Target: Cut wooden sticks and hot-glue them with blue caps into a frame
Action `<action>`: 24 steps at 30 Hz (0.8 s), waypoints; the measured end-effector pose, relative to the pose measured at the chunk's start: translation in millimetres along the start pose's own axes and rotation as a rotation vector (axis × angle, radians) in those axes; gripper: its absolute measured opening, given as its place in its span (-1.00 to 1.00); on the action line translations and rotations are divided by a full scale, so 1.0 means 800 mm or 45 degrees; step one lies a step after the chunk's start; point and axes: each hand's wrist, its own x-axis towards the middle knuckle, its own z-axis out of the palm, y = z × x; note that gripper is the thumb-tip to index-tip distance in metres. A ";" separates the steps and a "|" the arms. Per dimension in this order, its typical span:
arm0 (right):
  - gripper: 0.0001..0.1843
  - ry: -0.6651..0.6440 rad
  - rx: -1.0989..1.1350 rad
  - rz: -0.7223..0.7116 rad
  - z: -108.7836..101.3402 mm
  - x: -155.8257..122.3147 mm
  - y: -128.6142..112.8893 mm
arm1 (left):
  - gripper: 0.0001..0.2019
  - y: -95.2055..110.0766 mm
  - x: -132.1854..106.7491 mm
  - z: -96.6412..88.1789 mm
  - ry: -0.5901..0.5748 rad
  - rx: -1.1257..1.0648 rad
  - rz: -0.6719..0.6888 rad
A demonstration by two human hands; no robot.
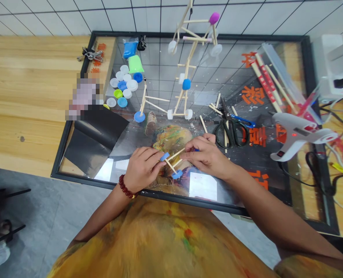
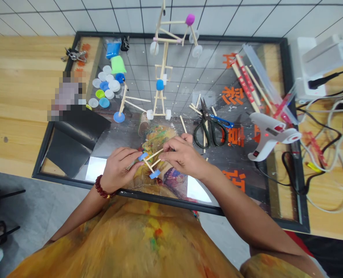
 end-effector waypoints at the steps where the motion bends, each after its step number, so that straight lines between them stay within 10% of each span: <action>1: -0.79 -0.004 0.003 0.000 0.000 0.000 0.000 | -0.80 0.000 0.000 0.000 0.002 0.000 -0.002; 24: -0.78 -0.003 -0.017 -0.050 0.000 0.000 -0.001 | -0.83 0.006 0.003 0.004 0.030 0.024 -0.008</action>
